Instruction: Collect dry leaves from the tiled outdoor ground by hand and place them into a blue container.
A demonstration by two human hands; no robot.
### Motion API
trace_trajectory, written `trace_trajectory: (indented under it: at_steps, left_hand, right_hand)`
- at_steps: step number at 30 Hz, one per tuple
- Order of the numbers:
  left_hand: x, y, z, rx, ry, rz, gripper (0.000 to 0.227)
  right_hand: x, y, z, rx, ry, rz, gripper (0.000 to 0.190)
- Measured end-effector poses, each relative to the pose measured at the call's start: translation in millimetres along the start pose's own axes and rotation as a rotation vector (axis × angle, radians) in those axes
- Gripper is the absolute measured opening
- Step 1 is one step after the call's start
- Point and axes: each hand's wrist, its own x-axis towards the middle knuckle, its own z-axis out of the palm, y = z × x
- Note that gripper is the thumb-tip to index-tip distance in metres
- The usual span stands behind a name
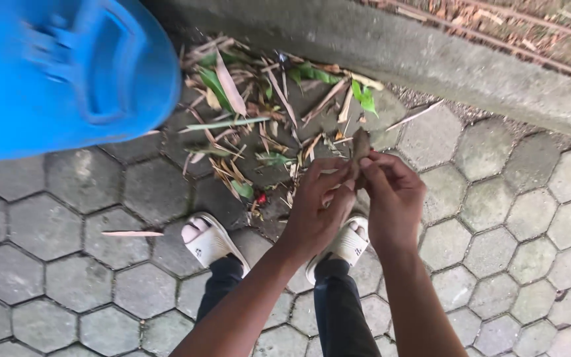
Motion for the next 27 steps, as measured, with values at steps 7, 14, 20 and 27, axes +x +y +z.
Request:
trace_trajectory:
  at_steps: [7, 14, 20, 27]
  left_hand:
    - [-2, 127, -30, 0.163, 0.035, 0.207, 0.029]
    - [-14, 232, -86, -0.015, 0.202, 0.179, 0.031]
    - [-26, 288, -161, 0.044, 0.365, 0.233, 0.034]
    - [-30, 317, -251, 0.206, 0.623, 0.235, 0.033]
  right_hand:
    - [-26, -96, 74, 0.321, -0.126, -0.025, 0.005]
    - [-54, -152, 178, 0.454, -0.214, -0.049, 0.014]
    - [-68, -167, 273, 0.367, -0.309, 0.028, 0.028]
    - [-83, -149, 386, 0.275, -0.411, 0.087, 0.033]
